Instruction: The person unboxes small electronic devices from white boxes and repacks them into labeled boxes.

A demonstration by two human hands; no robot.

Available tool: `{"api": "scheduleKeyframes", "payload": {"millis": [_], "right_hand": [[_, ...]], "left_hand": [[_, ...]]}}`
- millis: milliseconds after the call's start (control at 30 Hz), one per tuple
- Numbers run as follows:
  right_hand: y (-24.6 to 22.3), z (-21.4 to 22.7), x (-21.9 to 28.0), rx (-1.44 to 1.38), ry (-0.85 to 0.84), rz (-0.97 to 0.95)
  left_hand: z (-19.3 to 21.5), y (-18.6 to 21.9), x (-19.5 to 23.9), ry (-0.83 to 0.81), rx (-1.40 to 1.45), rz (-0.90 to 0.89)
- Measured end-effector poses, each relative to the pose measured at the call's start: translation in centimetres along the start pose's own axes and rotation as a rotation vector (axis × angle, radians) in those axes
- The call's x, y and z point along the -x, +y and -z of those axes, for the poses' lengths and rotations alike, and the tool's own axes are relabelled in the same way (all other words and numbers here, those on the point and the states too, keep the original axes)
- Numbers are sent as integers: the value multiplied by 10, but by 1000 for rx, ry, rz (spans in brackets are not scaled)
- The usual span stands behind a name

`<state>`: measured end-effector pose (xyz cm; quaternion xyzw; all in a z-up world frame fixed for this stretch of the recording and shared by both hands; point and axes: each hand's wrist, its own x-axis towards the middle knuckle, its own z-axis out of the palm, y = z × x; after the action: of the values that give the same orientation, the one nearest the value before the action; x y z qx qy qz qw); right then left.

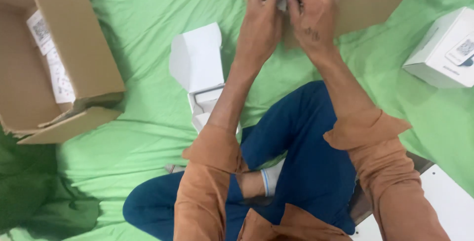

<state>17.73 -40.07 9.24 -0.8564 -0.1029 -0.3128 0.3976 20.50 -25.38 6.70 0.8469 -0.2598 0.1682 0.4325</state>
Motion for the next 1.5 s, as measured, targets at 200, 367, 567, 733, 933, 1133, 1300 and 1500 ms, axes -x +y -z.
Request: {"api": "scheduleKeyframes", "payload": {"millis": [200,367,567,733,933,1133,1300,1500], "right_hand": [[173,-15,-43,612,-740,-365],[144,-15,-39,579,-810,-445],[127,-9,-24,429,-372,-81],[15,11,12,188,-114,67],[-96,-41,122,-324,-679,-410],[-96,-114,188,-236,-768,-278],[-75,-154,193,-41,-636,-407],[-49,-181,162,13,-875,-493]], "left_hand": [[-130,-79,-83,-511,-477,7],[-112,-67,-98,-956,-444,296],[-57,-31,-65,-392,-90,16],[96,-13,52,202,95,179],[195,-61,231,208,59,563],[175,-95,277,-118,202,728],[155,-122,256,-51,140,857],[137,-164,265,-214,-109,712]]}}
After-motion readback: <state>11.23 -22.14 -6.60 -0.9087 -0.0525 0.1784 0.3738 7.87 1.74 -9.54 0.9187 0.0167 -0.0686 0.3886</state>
